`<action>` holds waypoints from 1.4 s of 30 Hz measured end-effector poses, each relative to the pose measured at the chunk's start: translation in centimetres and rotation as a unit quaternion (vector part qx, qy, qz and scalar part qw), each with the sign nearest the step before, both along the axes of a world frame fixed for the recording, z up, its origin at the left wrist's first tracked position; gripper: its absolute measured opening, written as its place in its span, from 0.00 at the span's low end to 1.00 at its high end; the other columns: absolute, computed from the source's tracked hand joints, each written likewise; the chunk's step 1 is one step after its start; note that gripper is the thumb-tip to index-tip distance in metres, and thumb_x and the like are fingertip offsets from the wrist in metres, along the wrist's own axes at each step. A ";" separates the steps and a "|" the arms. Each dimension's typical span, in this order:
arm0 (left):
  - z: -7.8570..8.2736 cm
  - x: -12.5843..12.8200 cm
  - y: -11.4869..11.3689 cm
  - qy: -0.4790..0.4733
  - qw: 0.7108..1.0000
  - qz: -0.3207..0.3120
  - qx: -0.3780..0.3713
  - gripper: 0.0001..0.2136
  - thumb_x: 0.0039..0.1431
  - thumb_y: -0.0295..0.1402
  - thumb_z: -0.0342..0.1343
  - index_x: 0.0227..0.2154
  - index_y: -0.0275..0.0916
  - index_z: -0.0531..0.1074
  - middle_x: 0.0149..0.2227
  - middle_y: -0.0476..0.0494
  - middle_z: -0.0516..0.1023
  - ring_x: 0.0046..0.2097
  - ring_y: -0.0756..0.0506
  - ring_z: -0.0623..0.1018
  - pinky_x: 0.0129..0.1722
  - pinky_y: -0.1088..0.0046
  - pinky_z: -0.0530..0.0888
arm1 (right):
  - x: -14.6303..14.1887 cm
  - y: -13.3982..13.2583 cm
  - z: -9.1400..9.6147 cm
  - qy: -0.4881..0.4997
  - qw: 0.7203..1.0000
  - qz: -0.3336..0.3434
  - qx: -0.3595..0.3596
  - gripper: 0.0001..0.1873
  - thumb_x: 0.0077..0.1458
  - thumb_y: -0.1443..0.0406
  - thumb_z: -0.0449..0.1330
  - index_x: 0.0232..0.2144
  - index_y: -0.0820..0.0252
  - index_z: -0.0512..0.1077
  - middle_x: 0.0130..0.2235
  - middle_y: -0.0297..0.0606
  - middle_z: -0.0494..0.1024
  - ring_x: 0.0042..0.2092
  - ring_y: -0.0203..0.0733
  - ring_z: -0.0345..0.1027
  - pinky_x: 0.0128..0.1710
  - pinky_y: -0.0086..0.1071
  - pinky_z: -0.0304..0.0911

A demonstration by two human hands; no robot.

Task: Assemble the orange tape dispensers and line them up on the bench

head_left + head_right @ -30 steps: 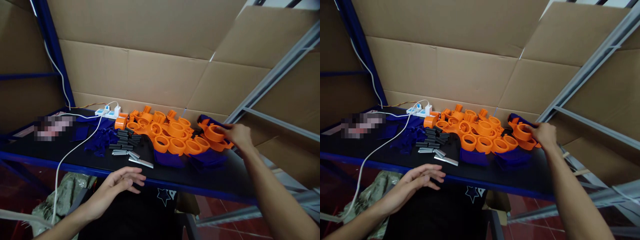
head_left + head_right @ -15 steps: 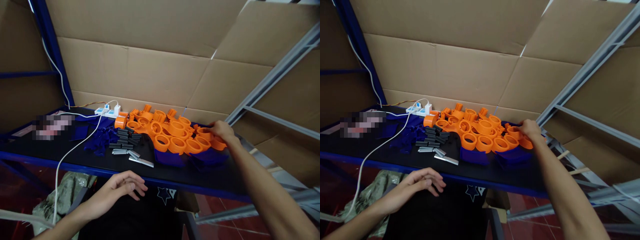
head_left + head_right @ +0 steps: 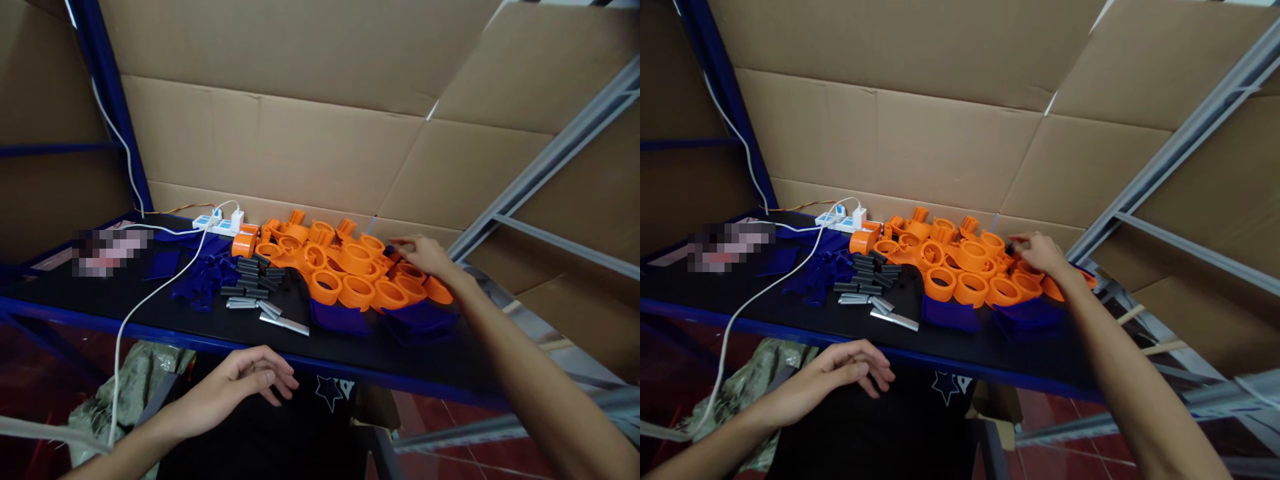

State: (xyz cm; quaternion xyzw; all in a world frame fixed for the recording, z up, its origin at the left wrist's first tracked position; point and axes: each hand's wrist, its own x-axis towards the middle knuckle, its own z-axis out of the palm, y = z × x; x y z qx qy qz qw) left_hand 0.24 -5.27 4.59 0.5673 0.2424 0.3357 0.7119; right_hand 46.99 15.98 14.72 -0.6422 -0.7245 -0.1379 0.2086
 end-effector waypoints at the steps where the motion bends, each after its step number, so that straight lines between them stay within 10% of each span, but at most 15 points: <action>1: 0.0 0.0 0.0 0.002 1.000 -0.002 0.000 0.14 0.66 0.40 0.55 0.47 0.39 0.78 0.48 0.33 0.81 0.49 0.37 0.80 0.47 0.58 0.76 | -0.8 0.2 -0.1 -0.011 0.999 0.021 -0.022 0.11 0.57 0.64 0.63 0.40 0.63 0.82 0.40 0.46 0.82 0.40 0.39 0.74 0.40 0.29 0.63; 11: 0.0 -0.1 -0.1 -0.019 1.000 0.007 -0.009 0.13 0.66 0.38 0.56 0.47 0.38 0.78 0.47 0.32 0.82 0.48 0.37 0.80 0.47 0.57 0.76 | -3.0 0.1 2.4 -0.089 0.991 0.098 -0.030 0.12 0.60 0.63 0.61 0.40 0.66 0.80 0.41 0.49 0.81 0.47 0.46 0.68 0.43 0.34 0.60; 17: -0.5 -0.1 0.1 -0.110 0.992 0.062 0.003 0.19 0.65 0.38 0.55 0.57 0.40 0.72 0.55 0.30 0.77 0.57 0.32 0.75 0.52 0.50 0.73 | -9.0 -8.2 5.4 -0.011 0.971 0.203 0.126 0.14 0.59 0.56 0.64 0.38 0.62 0.78 0.35 0.44 0.77 0.39 0.43 0.68 0.38 0.34 0.62; 24: 0.2 -0.4 -0.4 -0.223 0.955 0.197 -0.011 0.27 0.64 0.47 0.55 0.64 0.45 0.64 0.69 0.36 0.63 0.67 0.33 0.64 0.64 0.50 0.62 | -24.1 -20.7 -0.5 0.049 0.873 0.479 -0.072 0.05 0.63 0.61 0.62 0.37 0.56 0.76 0.35 0.37 0.80 0.38 0.40 0.72 0.37 0.34 0.69; 27: 0.1 -0.8 -0.2 -0.220 0.945 0.233 -0.070 0.24 0.67 0.46 0.51 0.60 0.40 0.69 0.60 0.32 0.74 0.57 0.35 0.77 0.57 0.55 0.72 | -26.7 -21.9 -3.0 0.026 0.846 0.523 -0.096 0.08 0.64 0.59 0.61 0.38 0.56 0.76 0.34 0.34 0.81 0.37 0.38 0.73 0.36 0.31 0.69; 34: 0.1 -1.5 1.0 -0.177 0.942 0.257 -0.121 0.25 0.64 0.46 0.55 0.54 0.32 0.72 0.36 0.33 0.84 0.37 0.36 0.84 0.39 0.59 0.80 | -24.9 -18.6 -5.5 -0.043 0.949 0.313 0.005 0.12 0.64 0.62 0.60 0.47 0.61 0.75 0.44 0.46 0.82 0.46 0.52 0.70 0.44 0.45 0.66; 42: 0.2 -1.4 1.0 -0.143 0.947 0.254 -0.135 0.24 0.62 0.49 0.55 0.48 0.31 0.73 0.30 0.35 0.84 0.27 0.42 0.82 0.24 0.74 0.75 | -24.2 -17.8 -7.6 -0.164 0.950 0.265 -0.032 0.08 0.58 0.73 0.62 0.39 0.59 0.77 0.36 0.42 0.81 0.41 0.48 0.68 0.44 0.41 0.58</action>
